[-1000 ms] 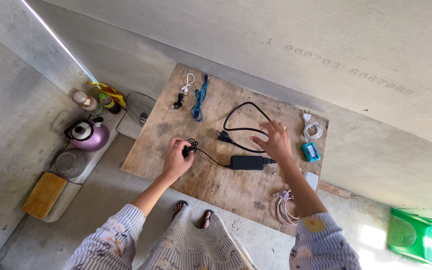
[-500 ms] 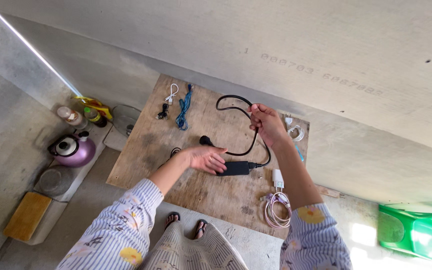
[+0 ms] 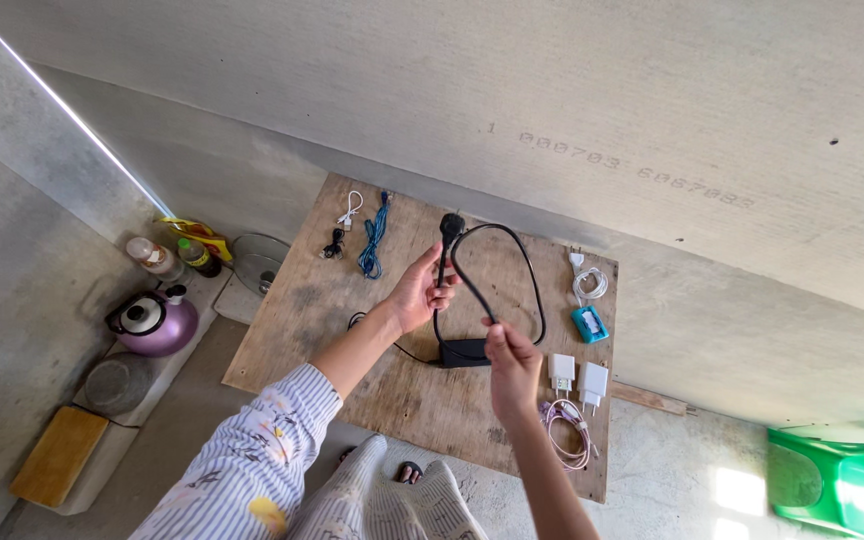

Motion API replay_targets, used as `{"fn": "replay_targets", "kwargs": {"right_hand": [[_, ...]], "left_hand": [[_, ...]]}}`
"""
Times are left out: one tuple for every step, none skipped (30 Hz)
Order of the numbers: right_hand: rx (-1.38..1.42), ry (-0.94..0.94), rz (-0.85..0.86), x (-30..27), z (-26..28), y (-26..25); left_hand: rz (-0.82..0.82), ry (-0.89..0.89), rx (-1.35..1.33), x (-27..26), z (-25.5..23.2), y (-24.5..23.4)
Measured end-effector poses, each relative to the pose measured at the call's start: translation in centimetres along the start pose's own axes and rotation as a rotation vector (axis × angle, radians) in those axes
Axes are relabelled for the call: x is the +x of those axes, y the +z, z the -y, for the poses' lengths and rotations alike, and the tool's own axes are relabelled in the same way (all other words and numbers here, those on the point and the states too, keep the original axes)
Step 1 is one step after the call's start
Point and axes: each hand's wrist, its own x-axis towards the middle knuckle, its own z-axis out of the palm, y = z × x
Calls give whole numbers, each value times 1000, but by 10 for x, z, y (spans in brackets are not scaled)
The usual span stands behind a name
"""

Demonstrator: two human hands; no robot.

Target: The person organizes various cables on a wooden table. They coil a blue cable, then a black cable, and finally a power cord with a plug, placing each neatly on the table.

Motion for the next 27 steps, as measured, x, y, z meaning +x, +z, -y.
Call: {"fn": "replay_targets", "kwargs": {"right_hand": [[-40,-17,-42,-6,-7,6],[-91,-32,-31,-11,-11,12],[-141,-50,-21,-15,-13,18],[-192,-68,-10,-18,-14,24],[-200,-84,23,-19,-13,29],[-209,-99,56,-20,-12,35],[-217,-114,89,-21,-10,40],[-338,-167,108,-21,-7,42],[-458,-219,126,-21,-3,43],[-579,-271,143,-22,-1,45],[-584,-250,164,-22,-1,47],[-589,-230,185,-21,-1,50],[-596,-210,207,-20,-2,50],[-583,-267,223,-20,-2,50],[-570,-323,242,-19,-1,49],[-556,-379,260,-18,1,47],[-502,-317,219,-17,4,46],[-449,-254,178,-14,10,43],[-398,-190,138,-12,17,39],[-373,-192,141,-9,25,35],[-348,-194,141,-7,32,32],[-324,-196,142,-6,37,29],[-358,-191,149,-6,42,28],[-392,-186,156,-6,46,27],[-427,-181,161,-5,51,25],[-544,-230,166,-2,57,23],[-661,-276,171,2,64,22]], "left_hand": [[33,17,47,-2,-6,5],[67,34,94,-4,-12,9],[104,51,143,-3,-17,12],[98,66,200,-2,-23,13],[91,80,258,-2,-28,13],[84,95,315,-1,-32,12],[85,99,332,-2,-36,11],[86,103,348,-2,-41,10],[86,107,364,-3,-45,10],[96,109,393,-5,-51,10],[108,109,420,-6,-56,11],[119,110,447,-7,-62,13],[114,98,465,-8,-67,16],[108,87,483,-10,-72,19],[101,77,501,-11,-77,22],[101,43,470,-12,-82,25],[101,11,439,-12,-88,26],[100,-20,408,-12,-93,26],[47,-13,470,-10,-95,26],[-7,-6,532,-7,-96,25],[-60,0,594,-5,-95,23],[-67,61,583,-5,-92,19],[-71,123,573,-3,-90,17],[-75,186,562,-2,-87,15],[-45,270,627,-1,-84,15],[-14,356,691,0,-81,15],[17,439,754,-1,-78,16]]}}
